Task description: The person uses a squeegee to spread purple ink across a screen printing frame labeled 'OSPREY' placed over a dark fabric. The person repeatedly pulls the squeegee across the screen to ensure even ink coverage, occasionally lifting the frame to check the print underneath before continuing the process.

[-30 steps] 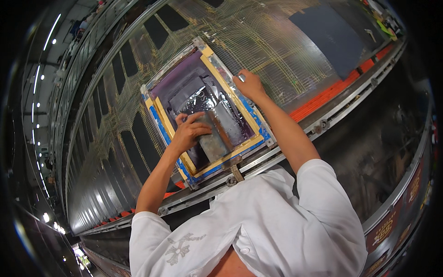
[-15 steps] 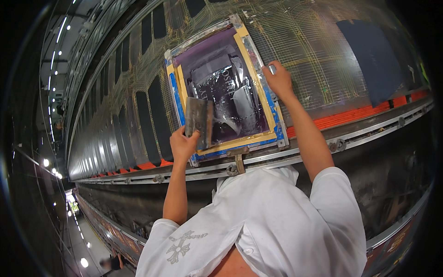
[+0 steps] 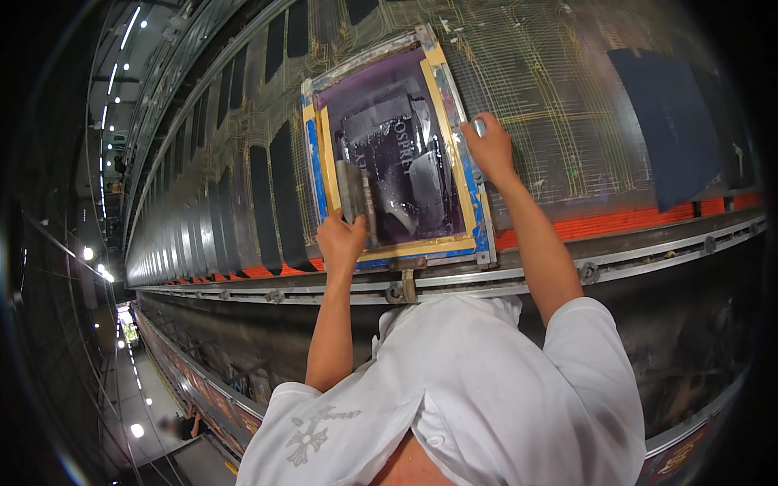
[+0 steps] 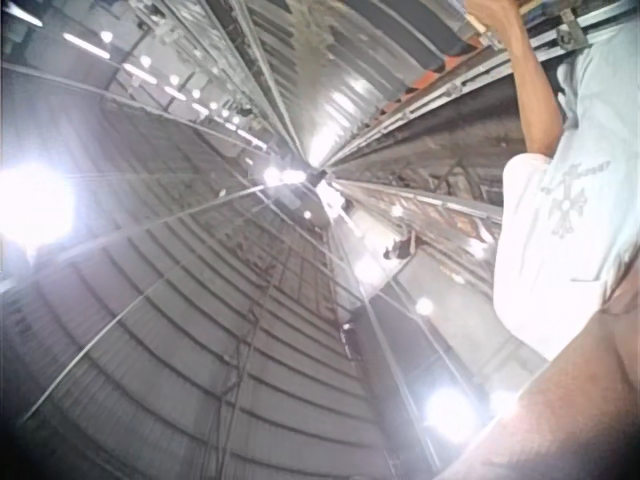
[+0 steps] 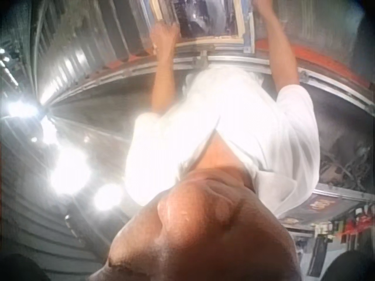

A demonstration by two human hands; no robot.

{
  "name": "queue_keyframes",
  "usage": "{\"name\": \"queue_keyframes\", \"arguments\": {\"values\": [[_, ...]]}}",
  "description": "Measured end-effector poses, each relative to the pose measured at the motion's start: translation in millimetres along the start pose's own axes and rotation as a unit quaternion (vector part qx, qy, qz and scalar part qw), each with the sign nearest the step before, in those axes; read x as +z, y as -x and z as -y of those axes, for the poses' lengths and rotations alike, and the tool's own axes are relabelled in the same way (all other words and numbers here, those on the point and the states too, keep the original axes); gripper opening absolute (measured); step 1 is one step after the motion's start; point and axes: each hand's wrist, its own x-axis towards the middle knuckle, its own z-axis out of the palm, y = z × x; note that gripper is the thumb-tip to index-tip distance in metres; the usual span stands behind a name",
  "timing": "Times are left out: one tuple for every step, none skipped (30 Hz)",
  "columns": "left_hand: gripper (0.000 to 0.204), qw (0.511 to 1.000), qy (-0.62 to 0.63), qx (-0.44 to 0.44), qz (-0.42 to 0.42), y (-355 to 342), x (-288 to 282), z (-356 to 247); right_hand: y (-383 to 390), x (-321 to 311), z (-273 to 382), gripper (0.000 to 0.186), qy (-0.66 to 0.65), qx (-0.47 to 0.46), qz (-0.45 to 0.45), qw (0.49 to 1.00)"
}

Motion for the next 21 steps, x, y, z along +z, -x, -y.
{"name": "queue_keyframes", "arguments": {"values": [[0.035, 1.000, 0.010, 0.008, -0.012, -1.4, -2.8, -0.3, 2.2, -0.4, 3.4, 0.043, 0.000, 0.002, 0.003, 1.000], [0.035, 0.999, 0.020, 0.017, -0.023, -4.2, -4.1, 1.8, 2.8, -1.6, 6.4, 0.043, 0.000, 0.004, 0.004, 1.000], [0.034, 0.999, 0.031, 0.027, -0.033, -10.6, -3.8, 5.1, 1.9, -1.9, 9.7, 0.042, -0.009, 0.019, 0.017, 1.000], [0.035, 0.998, 0.014, 0.033, -0.056, -25.1, 1.6, 22.9, 5.5, -1.4, 18.5, 0.041, -0.017, 0.035, 0.035, 0.999], [0.034, 0.998, -0.001, 0.034, -0.056, -40.0, -2.0, 20.8, 5.0, -5.0, 21.7, 0.041, -0.021, 0.051, 0.047, 0.997], [0.034, 0.998, -0.015, 0.035, -0.057, -56.8, -4.8, 16.7, 3.3, 0.2, 11.0, 0.040, -0.027, 0.023, 0.019, 0.999], [0.033, 0.997, -0.031, 0.032, -0.059, -70.3, -6.5, 14.7, 3.3, 0.0, 8.6, 0.040, -0.029, 0.023, 0.020, 0.999], [0.033, 0.996, -0.041, 0.031, -0.069, -83.1, -7.3, 14.8, 4.3, -0.7, 9.6, 0.040, -0.032, 0.023, 0.022, 0.999], [0.032, 0.995, -0.051, 0.030, -0.080, -95.8, -5.6, 17.3, 4.6, -0.3, 11.3, 0.041, -0.036, 0.023, 0.024, 0.999], [0.032, 0.994, -0.060, 0.031, -0.086, -103.6, -3.0, 14.6, 4.9, 0.0, 9.9, 0.041, -0.034, 0.022, 0.022, 0.999], [0.032, 0.994, -0.060, 0.022, -0.086, -108.8, -0.2, 12.6, 5.7, 1.3, 9.0, 0.040, -0.032, 0.021, 0.020, 0.999], [0.032, 0.994, -0.061, 0.013, -0.086, -112.7, 2.5, 11.4, 6.6, 2.7, 8.6, 0.040, -0.030, 0.020, 0.019, 0.999], [0.032, 0.995, -0.061, 0.002, -0.083, -111.9, 5.5, 10.7, 7.6, 4.1, 6.3, 0.040, -0.024, 0.007, 0.009, 1.000], [0.033, 0.997, -0.048, 0.010, -0.067, -107.0, 5.5, -0.4, 4.6, 3.9, 2.7, 0.039, -0.024, -0.004, -0.005, 1.000], [0.033, 0.998, -0.036, 0.017, -0.051, -98.8, 6.0, -12.6, 3.7, 3.4, -0.9, 0.038, -0.023, -0.015, -0.018, 0.999], [0.034, 0.999, -0.021, 0.021, -0.038, -93.9, 3.9, -17.1, 4.3, 1.5, 4.9, 0.037, -0.026, 0.020, 0.005, 0.999], [0.037, 0.999, -0.004, 0.041, -0.028, -92.0, 2.8, -15.4, 4.7, -2.0, 10.8, 0.035, -0.030, 0.053, 0.028, 0.998], [0.041, 0.998, 0.013, 0.060, -0.018, -89.9, 1.4, -12.4, 5.5, -2.7, 16.6, 0.034, -0.034, 0.087, 0.050, 0.994], [0.045, 0.996, 0.034, 0.086, -0.004, -87.3, 2.5, -13.8, 5.2, -3.6, 17.3, 0.033, -0.023, 0.077, 0.033, 0.996], [0.041, 0.990, 0.021, 0.141, -0.021, -87.3, 1.2, -7.5, 4.6, -0.7, 16.9, 0.031, -0.010, 0.068, 0.016, 0.998], [0.034, 0.980, 0.034, 0.195, -0.019, -91.2, -3.7, -4.1, 4.1, -0.2, 15.6, 0.030, 0.002, 0.058, -0.001, 0.998]]}}
